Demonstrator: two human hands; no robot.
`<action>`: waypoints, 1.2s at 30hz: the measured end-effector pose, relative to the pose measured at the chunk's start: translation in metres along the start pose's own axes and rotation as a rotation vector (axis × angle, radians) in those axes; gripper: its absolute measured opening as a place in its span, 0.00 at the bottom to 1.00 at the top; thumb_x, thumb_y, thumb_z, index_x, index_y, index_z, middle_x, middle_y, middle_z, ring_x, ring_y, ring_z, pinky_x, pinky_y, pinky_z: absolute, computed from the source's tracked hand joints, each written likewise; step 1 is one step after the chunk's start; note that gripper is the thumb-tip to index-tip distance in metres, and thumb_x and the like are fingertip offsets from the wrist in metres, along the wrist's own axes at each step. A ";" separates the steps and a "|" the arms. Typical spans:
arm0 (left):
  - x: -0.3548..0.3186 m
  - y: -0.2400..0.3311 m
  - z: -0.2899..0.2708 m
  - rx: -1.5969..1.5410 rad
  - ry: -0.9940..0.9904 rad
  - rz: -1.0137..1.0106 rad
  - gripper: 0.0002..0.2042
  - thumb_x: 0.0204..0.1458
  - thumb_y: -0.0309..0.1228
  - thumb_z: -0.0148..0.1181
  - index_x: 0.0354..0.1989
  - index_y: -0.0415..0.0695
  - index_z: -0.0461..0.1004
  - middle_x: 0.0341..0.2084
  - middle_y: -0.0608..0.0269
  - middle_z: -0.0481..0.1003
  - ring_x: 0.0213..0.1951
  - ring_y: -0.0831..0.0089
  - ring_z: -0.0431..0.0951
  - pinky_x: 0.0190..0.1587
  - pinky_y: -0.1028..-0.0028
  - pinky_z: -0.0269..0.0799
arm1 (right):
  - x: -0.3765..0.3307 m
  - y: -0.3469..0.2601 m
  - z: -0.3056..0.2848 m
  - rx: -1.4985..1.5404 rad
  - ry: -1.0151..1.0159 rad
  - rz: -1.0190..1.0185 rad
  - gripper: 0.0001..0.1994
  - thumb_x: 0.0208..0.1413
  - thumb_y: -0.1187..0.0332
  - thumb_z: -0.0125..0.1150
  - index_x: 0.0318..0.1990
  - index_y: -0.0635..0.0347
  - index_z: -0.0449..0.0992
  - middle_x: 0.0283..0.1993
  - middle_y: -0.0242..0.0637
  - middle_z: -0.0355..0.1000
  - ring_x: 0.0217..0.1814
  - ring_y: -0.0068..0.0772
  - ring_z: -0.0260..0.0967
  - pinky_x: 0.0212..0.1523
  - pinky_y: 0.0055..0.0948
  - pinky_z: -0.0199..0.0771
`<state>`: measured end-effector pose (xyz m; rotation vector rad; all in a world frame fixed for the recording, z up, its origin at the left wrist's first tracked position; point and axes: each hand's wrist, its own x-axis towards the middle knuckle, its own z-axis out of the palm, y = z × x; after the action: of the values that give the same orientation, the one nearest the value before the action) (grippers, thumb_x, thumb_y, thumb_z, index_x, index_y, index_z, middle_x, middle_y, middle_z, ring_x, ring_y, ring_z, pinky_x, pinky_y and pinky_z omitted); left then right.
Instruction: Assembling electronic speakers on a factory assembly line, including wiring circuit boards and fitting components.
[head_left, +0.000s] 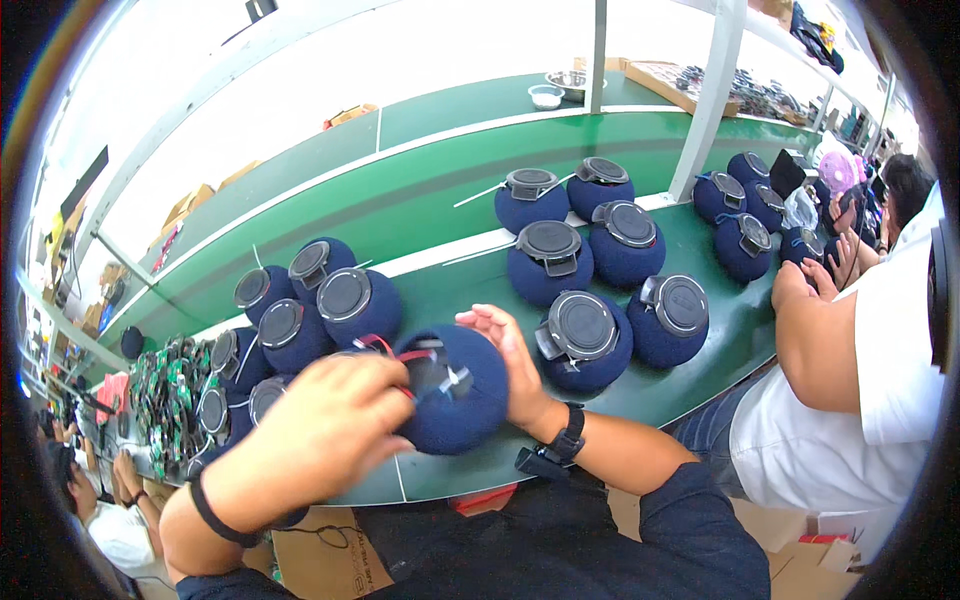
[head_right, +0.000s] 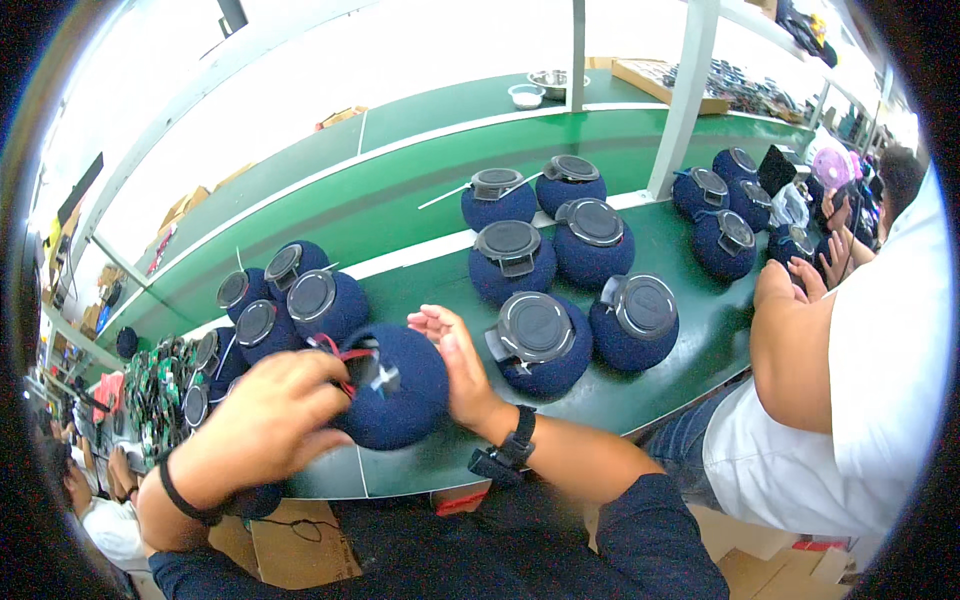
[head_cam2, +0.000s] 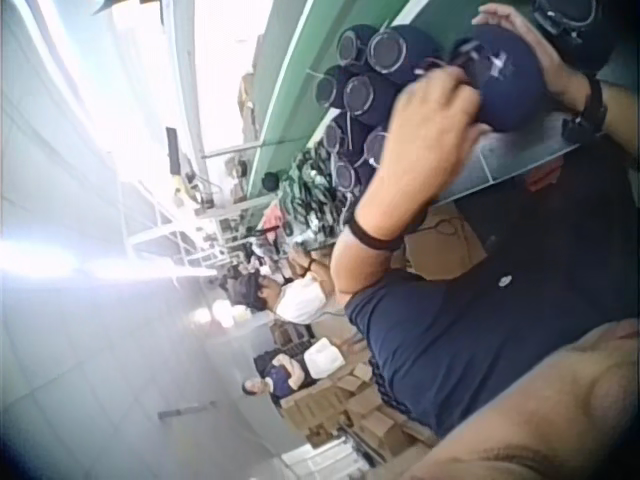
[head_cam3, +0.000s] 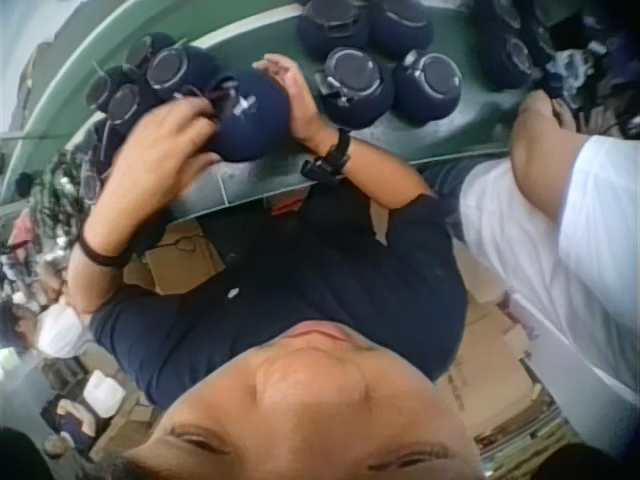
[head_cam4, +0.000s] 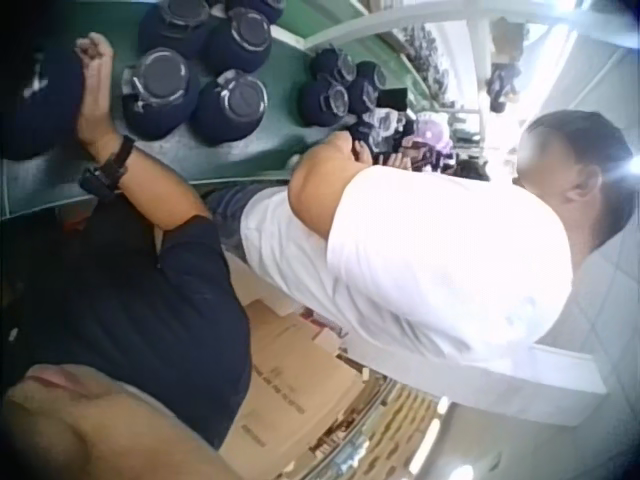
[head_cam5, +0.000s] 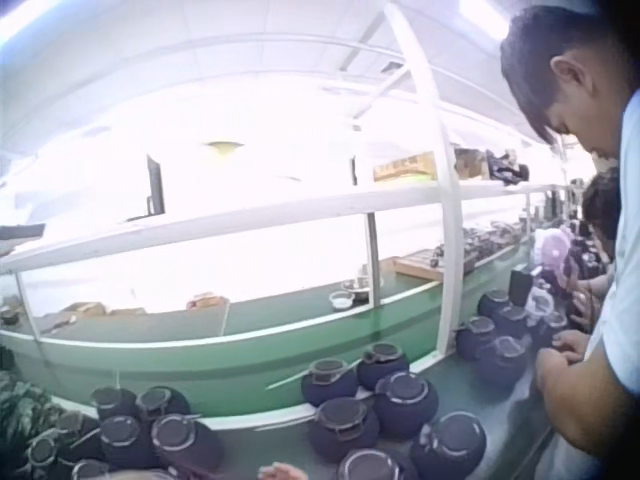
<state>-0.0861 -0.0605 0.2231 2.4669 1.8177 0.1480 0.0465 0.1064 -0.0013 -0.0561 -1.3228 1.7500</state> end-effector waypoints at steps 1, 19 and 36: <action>-0.001 0.008 0.008 0.001 -0.010 0.037 0.19 0.47 0.37 0.75 0.43 0.42 0.75 0.48 0.55 0.73 0.51 0.52 0.76 0.55 0.57 0.72 | -0.002 -0.003 0.001 0.130 0.002 0.031 0.28 0.74 0.51 0.36 0.68 0.66 0.61 0.68 0.47 0.66 0.72 0.38 0.62 0.73 0.40 0.58; -0.006 0.021 0.084 0.232 0.059 0.050 0.14 0.50 0.34 0.65 0.43 0.42 0.75 0.52 0.54 0.74 0.60 0.58 0.72 0.63 0.59 0.68 | -0.047 -0.077 0.023 -0.928 -0.244 -0.219 0.28 0.56 0.60 0.68 0.63 0.61 0.73 0.72 0.56 0.61 0.77 0.68 0.52 0.74 0.57 0.54; -0.082 -0.028 0.033 0.167 0.664 -0.244 0.16 0.46 0.24 0.69 0.45 0.41 0.79 0.53 0.49 0.77 0.59 0.48 0.76 0.64 0.52 0.68 | -0.084 -0.038 -0.003 -0.904 -0.080 -0.161 0.38 0.52 0.59 0.74 0.69 0.62 0.65 0.77 0.59 0.53 0.80 0.64 0.50 0.77 0.55 0.49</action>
<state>-0.1326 -0.1308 0.1840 2.4496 2.4412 0.9278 0.1203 0.0525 -0.0115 -0.3740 -2.0170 0.9147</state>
